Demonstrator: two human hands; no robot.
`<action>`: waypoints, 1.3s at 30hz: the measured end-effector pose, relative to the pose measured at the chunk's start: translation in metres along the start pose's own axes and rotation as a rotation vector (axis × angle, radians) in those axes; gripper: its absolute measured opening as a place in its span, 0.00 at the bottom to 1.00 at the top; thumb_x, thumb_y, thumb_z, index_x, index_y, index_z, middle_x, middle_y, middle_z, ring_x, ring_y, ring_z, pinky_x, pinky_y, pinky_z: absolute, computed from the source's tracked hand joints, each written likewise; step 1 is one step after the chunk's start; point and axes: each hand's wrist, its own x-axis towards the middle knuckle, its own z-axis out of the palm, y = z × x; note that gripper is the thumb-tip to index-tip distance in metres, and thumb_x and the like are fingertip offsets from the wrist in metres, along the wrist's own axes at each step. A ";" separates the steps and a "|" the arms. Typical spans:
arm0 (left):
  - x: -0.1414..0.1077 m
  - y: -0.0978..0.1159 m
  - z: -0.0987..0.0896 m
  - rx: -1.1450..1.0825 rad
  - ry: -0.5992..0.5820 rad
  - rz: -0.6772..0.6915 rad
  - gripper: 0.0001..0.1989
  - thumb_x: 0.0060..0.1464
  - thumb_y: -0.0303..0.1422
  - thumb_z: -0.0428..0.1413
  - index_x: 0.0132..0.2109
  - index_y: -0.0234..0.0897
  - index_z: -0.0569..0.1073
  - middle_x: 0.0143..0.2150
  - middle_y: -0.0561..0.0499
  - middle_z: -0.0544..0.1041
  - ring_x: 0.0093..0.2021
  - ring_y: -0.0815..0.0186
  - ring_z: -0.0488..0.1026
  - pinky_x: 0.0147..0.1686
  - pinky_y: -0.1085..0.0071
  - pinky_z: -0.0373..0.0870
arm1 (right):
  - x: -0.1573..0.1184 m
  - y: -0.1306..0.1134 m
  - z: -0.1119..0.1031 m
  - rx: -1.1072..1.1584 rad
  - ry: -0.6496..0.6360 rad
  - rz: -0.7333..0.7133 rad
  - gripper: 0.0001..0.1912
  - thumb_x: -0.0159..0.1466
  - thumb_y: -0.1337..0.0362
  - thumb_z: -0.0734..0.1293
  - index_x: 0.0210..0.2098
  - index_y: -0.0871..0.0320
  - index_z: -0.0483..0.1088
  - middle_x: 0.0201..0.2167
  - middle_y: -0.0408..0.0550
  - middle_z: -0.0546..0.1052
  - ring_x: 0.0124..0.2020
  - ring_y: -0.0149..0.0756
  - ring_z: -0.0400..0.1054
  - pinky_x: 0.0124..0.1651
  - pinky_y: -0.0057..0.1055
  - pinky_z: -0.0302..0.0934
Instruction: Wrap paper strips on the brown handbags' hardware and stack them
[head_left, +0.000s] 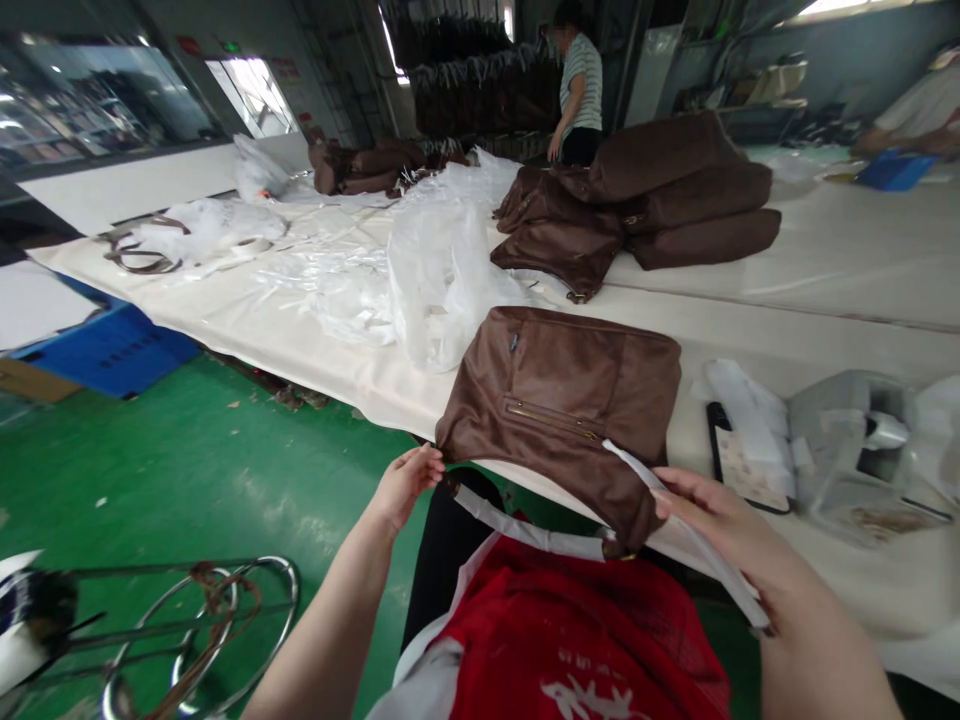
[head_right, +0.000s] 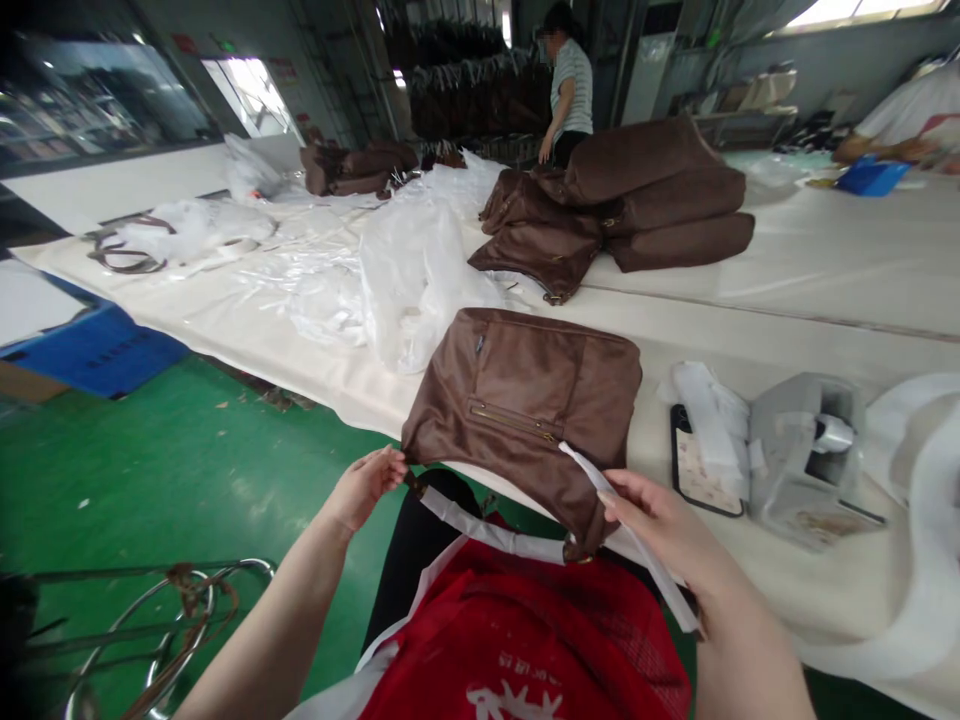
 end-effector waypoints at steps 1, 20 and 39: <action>0.004 -0.001 -0.006 0.025 0.130 0.060 0.23 0.44 0.51 0.59 0.35 0.33 0.72 0.27 0.52 0.74 0.25 0.70 0.69 0.28 0.73 0.64 | -0.001 0.004 -0.006 -0.086 0.095 0.015 0.24 0.52 0.45 0.69 0.42 0.54 0.76 0.38 0.49 0.79 0.39 0.44 0.71 0.44 0.35 0.64; -0.033 0.086 0.056 -0.202 -0.353 0.176 0.26 0.45 0.38 0.65 0.51 0.33 0.73 0.49 0.42 0.79 0.47 0.55 0.77 0.48 0.64 0.72 | 0.047 0.002 0.002 -0.073 0.432 0.053 0.32 0.50 0.41 0.70 0.45 0.58 0.74 0.42 0.58 0.79 0.49 0.57 0.70 0.54 0.47 0.62; -0.100 0.193 0.134 -0.349 -0.697 0.456 0.27 0.44 0.38 0.65 0.51 0.33 0.74 0.40 0.46 0.80 0.44 0.54 0.77 0.44 0.65 0.73 | 0.024 -0.034 -0.018 0.374 0.164 0.043 0.25 0.54 0.39 0.60 0.25 0.51 0.76 0.24 0.54 0.79 0.39 0.52 0.76 0.35 0.39 0.70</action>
